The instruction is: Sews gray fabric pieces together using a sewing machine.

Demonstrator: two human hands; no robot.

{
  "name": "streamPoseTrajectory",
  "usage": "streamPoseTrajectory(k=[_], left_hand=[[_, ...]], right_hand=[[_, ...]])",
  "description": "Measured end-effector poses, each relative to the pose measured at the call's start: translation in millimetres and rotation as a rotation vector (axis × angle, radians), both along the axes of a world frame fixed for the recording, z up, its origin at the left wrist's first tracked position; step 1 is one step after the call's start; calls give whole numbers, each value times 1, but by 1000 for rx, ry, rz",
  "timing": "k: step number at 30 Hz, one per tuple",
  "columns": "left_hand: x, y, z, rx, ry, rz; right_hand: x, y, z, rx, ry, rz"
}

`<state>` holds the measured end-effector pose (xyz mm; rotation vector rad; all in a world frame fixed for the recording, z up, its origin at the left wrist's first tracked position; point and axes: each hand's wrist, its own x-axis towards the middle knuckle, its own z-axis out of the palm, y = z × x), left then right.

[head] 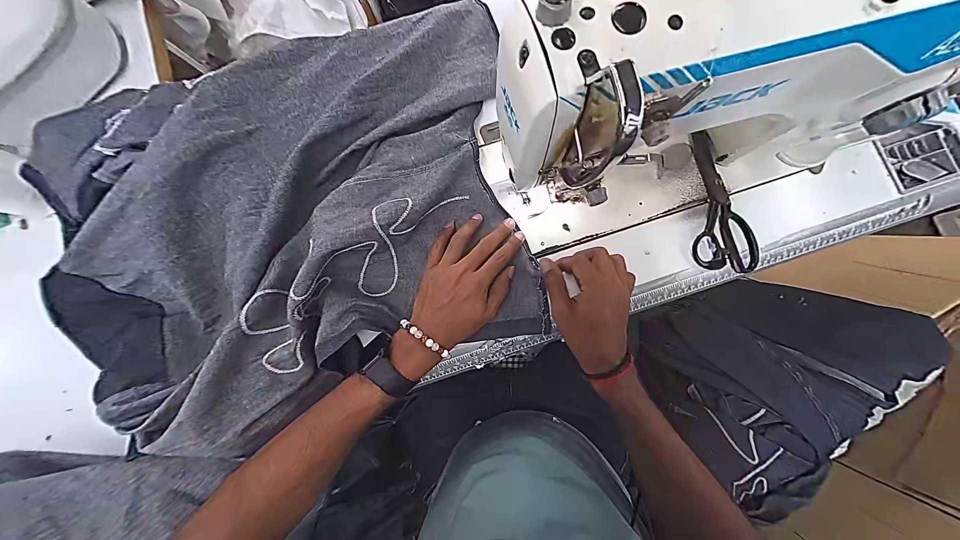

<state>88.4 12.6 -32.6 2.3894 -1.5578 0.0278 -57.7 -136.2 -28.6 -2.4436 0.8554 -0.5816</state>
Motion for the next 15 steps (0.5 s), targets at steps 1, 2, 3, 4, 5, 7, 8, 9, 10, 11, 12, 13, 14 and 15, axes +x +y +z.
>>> streamPoseTrajectory(k=[1, 2, 3, 4, 5, 7, 8, 9, 10, 11, 12, 13, 14, 15], left_hand=[[0, 0, 1, 19, -5, 2], [0, -1, 3, 43, -12, 4], [1, -2, 6, 66, -18, 9], [2, -4, 9, 86, -20, 18], [3, -7, 14, 99, -16, 27], [5, -14, 24, 87, -6, 54], [5, -17, 27, 57, -4, 76], [4, -21, 28, 34, -5, 104], [3, -24, 28, 21, -16, 131], [1, -26, 26, 6, -34, 153], [-2, -28, 23, -8, -49, 172], [-4, -29, 19, -15, -57, 181], [-5, -29, 15, -12, -59, 186], [-5, -29, 13, 2, -47, 187]], right_hand=[[2, 3, 0, -7, 27, -4], [5, 5, 0, -15, 47, -6], [7, 7, 0, -23, 59, -7], [9, 9, -1, -34, 57, -5], [9, 11, -2, -53, 42, -4], [8, 14, -6, -121, -22, 7], [6, 16, -8, -144, -48, 17], [4, 17, -10, -162, -58, 27], [2, 18, -11, -181, -61, 32], [0, 18, -12, -198, -59, 40], [-1, 18, -12, -206, -57, 52], [-3, 18, -11, -206, -55, 71], [-4, 17, -10, -201, -47, 95], [-5, 15, -9, -193, -38, 123]])
